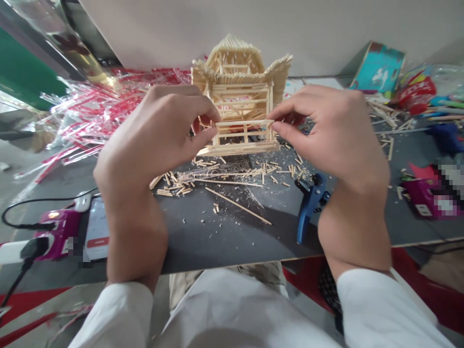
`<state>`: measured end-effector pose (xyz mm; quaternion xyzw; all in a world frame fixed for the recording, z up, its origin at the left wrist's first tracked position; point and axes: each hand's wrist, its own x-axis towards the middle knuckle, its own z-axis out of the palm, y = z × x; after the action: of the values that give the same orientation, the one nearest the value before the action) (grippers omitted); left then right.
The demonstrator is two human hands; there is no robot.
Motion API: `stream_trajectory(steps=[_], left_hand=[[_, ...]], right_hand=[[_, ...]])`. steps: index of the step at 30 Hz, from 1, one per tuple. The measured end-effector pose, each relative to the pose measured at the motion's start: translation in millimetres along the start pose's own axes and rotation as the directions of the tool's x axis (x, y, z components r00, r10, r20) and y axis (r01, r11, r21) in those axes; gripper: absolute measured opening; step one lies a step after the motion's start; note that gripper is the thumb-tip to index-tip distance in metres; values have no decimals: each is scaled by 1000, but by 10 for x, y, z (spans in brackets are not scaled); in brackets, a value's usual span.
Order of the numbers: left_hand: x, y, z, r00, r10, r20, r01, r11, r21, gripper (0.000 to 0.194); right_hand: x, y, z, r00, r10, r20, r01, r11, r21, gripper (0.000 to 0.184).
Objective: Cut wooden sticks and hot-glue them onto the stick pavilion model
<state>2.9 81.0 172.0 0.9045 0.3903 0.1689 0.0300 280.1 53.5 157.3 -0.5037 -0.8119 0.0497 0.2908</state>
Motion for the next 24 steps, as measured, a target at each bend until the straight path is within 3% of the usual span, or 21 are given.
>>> stream_trajectory(steps=[7,14,24], left_hand=[[16,4,11,999,-49,23,49,998,-26,34],[24,63,32,997,-72,22,70,994,80,28],[-15,-5,-33,997,-74,-24,73,997,-10,29]], right_hand=[[-7,-44,-17,997,51,63,-44,994,-102,19],[3,-87,3,992,95,85,-84,989,-120,22],[-8,-94,-22,990,88,112,-72,988,-137,29]])
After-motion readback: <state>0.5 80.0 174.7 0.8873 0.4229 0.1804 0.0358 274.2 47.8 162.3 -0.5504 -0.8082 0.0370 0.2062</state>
